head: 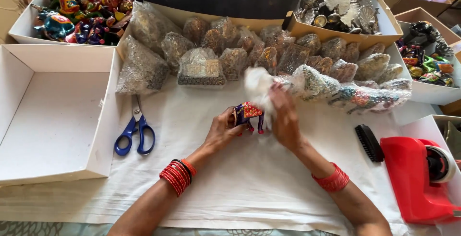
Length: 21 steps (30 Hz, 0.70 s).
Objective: The person unwraps a small, colorful decorative figurine from bubble wrap and wipes it with a white cloth. They rotate the figurine to clean all sides, including the legs and back, while surrounded by boxes of similar items.
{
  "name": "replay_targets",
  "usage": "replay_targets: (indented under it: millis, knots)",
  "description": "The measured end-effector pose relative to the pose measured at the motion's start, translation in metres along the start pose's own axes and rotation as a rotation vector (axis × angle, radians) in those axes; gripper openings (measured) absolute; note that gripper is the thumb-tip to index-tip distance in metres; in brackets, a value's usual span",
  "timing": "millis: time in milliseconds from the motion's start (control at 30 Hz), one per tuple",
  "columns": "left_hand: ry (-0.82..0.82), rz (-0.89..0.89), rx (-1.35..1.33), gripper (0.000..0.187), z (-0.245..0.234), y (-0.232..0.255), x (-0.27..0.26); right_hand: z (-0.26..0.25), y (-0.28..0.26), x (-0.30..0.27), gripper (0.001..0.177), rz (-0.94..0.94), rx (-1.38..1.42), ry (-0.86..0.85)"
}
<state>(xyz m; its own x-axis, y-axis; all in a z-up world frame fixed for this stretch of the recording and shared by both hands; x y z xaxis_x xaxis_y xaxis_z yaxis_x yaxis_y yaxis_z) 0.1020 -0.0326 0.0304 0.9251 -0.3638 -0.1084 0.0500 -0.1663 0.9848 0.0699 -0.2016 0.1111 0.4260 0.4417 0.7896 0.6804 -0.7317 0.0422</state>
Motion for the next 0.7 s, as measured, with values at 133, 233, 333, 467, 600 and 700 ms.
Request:
replay_targets:
  millis: [133, 233, 333, 467, 600, 700]
  knots:
    - [-0.007, 0.026, -0.039, 0.046, -0.001, -0.033, 0.01, 0.023, -0.086, -0.012, 0.047, -0.325, 0.162, -0.319]
    - [0.076, 0.391, 0.104, 0.029, -0.007, -0.016, 0.001, 0.024, -0.103, -0.006, 0.045, -0.348, 0.311, -0.381]
    - [0.016, 0.339, 0.054, 0.031, -0.003, 0.001, -0.004, 0.026, -0.082, -0.02, 0.047, -0.429, 0.186, -0.344]
    - [0.014, 0.068, 0.096, 0.034, 0.0, 0.007, -0.004, 0.008, -0.023, -0.031, 0.056, -0.222, 0.057, -0.128]
    - [0.023, 0.079, 0.056, 0.039, -0.002, -0.003, 0.0, 0.015, -0.031, -0.036, 0.06, -0.2, 0.062, -0.164]
    - [0.088, 0.204, 0.287, 0.028, -0.004, -0.035, 0.013, 0.027, -0.096, -0.022, 0.059, -0.317, 0.231, -0.358]
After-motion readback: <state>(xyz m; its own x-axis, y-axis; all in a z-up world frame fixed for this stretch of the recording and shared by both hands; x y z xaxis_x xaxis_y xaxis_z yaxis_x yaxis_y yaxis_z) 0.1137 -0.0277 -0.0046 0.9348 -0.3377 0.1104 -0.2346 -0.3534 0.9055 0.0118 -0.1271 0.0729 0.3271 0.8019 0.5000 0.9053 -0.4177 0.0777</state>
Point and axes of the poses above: each hand's wrist, its own x-axis towards the middle knuckle, its own z-axis out of the palm, y = z × x, the point moved 10 cm from there along x, towards the middle knuckle, and after that the axes turned 9 degrees about -z, right-handed, at the moved point
